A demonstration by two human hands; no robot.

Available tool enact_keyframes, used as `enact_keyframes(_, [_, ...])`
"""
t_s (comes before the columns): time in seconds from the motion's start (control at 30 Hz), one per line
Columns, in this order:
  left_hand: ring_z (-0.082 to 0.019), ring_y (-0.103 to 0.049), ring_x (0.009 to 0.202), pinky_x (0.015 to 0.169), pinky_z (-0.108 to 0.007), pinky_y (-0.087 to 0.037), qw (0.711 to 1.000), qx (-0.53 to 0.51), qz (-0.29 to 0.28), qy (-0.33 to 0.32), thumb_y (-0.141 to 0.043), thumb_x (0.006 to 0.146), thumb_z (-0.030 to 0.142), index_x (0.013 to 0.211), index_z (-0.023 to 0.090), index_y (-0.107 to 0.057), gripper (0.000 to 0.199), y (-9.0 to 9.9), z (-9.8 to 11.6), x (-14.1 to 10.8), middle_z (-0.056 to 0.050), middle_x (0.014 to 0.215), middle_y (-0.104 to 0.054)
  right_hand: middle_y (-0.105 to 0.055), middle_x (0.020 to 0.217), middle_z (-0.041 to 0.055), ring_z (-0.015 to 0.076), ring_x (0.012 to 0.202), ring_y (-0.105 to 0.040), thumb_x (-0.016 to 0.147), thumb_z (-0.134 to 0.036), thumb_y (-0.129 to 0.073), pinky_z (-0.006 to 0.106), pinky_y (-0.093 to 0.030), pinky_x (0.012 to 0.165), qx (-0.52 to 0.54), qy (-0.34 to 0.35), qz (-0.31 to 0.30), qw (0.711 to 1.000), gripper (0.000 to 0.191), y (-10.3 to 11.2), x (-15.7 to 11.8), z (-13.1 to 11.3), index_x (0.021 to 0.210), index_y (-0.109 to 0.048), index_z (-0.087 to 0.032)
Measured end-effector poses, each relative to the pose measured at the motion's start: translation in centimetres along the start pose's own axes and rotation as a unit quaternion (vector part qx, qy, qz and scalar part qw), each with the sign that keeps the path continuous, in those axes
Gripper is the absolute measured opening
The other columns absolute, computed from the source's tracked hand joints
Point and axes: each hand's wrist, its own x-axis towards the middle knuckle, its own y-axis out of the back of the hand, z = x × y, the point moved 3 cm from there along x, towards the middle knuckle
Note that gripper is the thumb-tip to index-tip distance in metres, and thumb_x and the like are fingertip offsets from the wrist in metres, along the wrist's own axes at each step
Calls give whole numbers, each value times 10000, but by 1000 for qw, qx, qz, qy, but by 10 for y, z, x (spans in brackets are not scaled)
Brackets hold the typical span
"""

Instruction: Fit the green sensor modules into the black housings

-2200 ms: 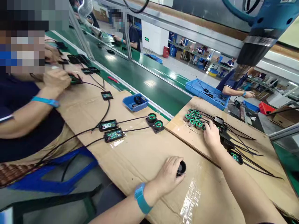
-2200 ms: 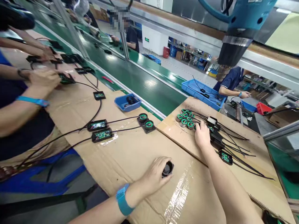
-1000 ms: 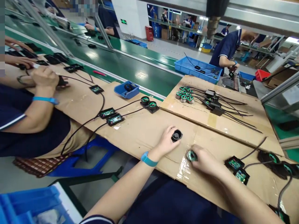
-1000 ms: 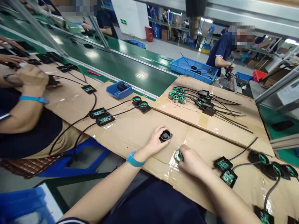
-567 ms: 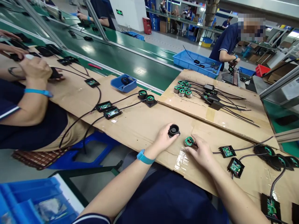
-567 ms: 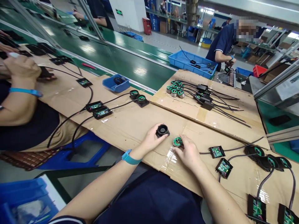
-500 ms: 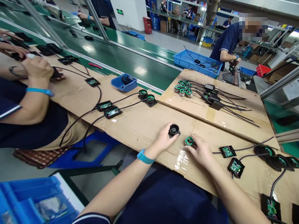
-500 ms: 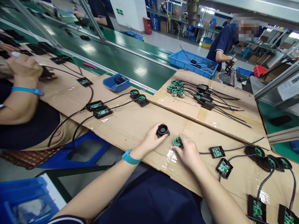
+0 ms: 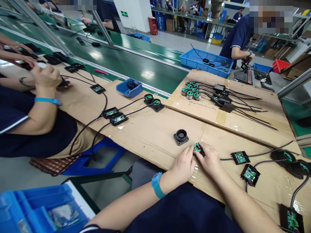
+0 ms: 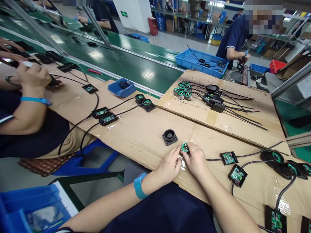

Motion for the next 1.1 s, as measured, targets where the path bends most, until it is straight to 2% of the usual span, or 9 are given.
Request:
enact_keyframes(0.17, [-314, -639, 1088, 916, -453, -580, 995, 94, 4, -35, -458, 947, 167, 1467, 130, -377, 527, 4, 6, 2, -178, 1187, -614, -696, 1199, 194, 304, 1116, -677, 961, -359, -553, 472, -551, 1008, -15, 12, 12, 1000, 378, -5, -2, -2, 1232, -660, -118])
enact_keyframes(0.3, [-318, -634, 1057, 919, -468, -570, 989, 118, -16, -82, -519, 940, 219, 1397, 127, -446, 473, 19, 3, 5, -167, 1129, -618, -703, 1196, 168, 300, 1108, -682, 925, -360, -592, 481, -553, 1005, 20, -15, 7, 1000, 373, -5, 0, 1, 1226, -673, -155])
enact_keyframes(0.4, [-345, -560, 1224, 1045, -511, -499, 988, 99, 111, -51, -655, 905, 371, 1414, 158, -403, 607, 42, -14, 14, -190, 1282, -555, -727, 1151, 132, 292, 1042, -706, 864, -380, -658, 469, -578, 960, 59, -68, -23, 996, 391, 3, 8, 5, 1195, -694, -175])
enact_keyframes(0.47, [-391, -458, 1345, 1119, -569, -419, 975, 78, 207, 22, -779, 801, 471, 1448, 142, -330, 854, 53, -34, 23, -234, 1411, -459, -744, 1099, 116, 277, 963, -724, 836, -404, -687, 443, -601, 902, 91, -106, -36, 990, 417, 13, 16, 2, 1177, -704, -166])
enact_keyframes(0.5, [-407, -441, 1357, 1120, -591, -406, 971, 60, 224, 60, -833, 740, 488, 1440, 132, -324, 936, 54, -45, 29, -245, 1423, -446, -749, 1077, 110, 267, 926, -728, 829, -417, -694, 427, -610, 870, 104, -118, -32, 987, 431, 19, 21, -1, 1175, -706, -161])
enact_keyframes(0.6, [-369, -553, 1231, 1043, -576, -468, 977, -21, 172, 121, -866, 711, 414, 1276, 151, -457, 745, 47, -69, 46, -178, 1267, -579, -752, 1025, 99, 237, 833, -716, 824, -450, -706, 390, -615, 797, 125, -119, 29, 985, 487, 37, 38, -23, 1208, -695, -151])
enact_keyframes(0.7, [-278, -627, 1108, 988, -489, -520, 979, -106, 139, 101, -767, 818, 307, 1163, 191, -510, 445, 40, -74, 50, -94, 1138, -641, -749, 986, 90, 220, 779, -697, 837, -465, -708, 390, -609, 791, 133, -84, 69, 985, 538, 38, 52, -48, 1278, -662, -159])
enact_keyframes(0.9, [-262, -594, 1189, 1050, -494, -515, 976, -97, 190, 45, -654, 764, 74, 1241, 209, -490, 522, 38, -68, 37, -102, 1235, -609, -731, 1110, 126, 275, 926, -706, 882, -442, -657, 461, -587, 902, 98, -25, 70, 992, 423, -6, 57, -60, 1212, -691, -182])
enact_keyframes(1.1, [-268, -571, 1230, 1089, -499, -510, 980, -54, 192, -21, -568, 877, 121, 1276, 202, -511, 411, 36, -64, 39, -133, 1286, -587, -724, 1126, 113, 276, 1023, -691, 909, -414, -641, 445, -570, 952, 60, 18, 94, 994, 367, -17, 52, -62, 1202, -672, -196])
